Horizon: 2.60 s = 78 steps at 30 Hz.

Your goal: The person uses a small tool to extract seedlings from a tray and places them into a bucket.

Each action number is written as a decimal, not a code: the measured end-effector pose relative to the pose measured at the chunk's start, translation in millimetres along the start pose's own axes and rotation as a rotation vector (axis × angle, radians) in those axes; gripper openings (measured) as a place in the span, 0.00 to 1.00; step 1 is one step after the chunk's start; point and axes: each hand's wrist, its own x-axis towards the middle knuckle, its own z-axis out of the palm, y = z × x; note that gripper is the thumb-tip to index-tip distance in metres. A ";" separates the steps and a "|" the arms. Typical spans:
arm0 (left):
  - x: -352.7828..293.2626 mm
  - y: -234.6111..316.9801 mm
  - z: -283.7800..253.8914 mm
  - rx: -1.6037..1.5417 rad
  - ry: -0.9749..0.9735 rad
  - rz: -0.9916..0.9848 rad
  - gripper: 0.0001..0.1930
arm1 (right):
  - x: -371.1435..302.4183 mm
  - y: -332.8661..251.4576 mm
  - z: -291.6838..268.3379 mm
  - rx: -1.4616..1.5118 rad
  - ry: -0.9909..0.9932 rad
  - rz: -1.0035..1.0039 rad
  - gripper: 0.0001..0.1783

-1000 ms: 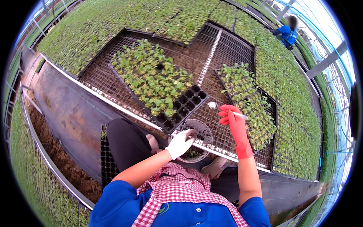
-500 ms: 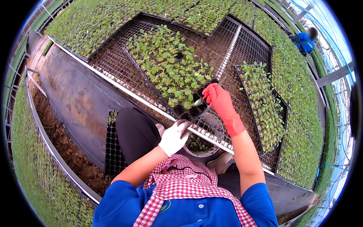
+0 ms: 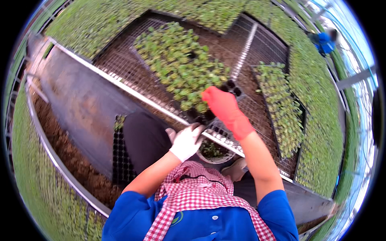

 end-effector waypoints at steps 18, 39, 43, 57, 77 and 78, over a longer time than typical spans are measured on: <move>-0.5 3.2 -2.6 0.083 -0.016 -0.028 0.18 | -28.1 49.3 35.2 1.085 0.120 0.384 0.16; 41.2 90.3 37.3 -0.061 -0.258 0.099 0.17 | -121.4 273.7 -165.4 0.864 0.819 0.527 0.20; 57.0 105.4 54.2 -0.111 -0.324 0.156 0.17 | -122.0 317.3 -170.5 0.798 0.711 0.679 0.19; 126.7 135.6 87.8 0.026 -0.323 0.279 0.16 | -94.2 333.6 -152.8 0.308 0.482 0.766 0.18; 317.7 193.8 226.0 0.711 -0.594 0.421 0.18 | -117.5 331.3 -149.5 0.444 0.685 0.584 0.15; 318.2 197.5 220.7 0.684 -0.558 0.407 0.17 | -119.4 327.0 -153.3 0.452 0.680 0.588 0.15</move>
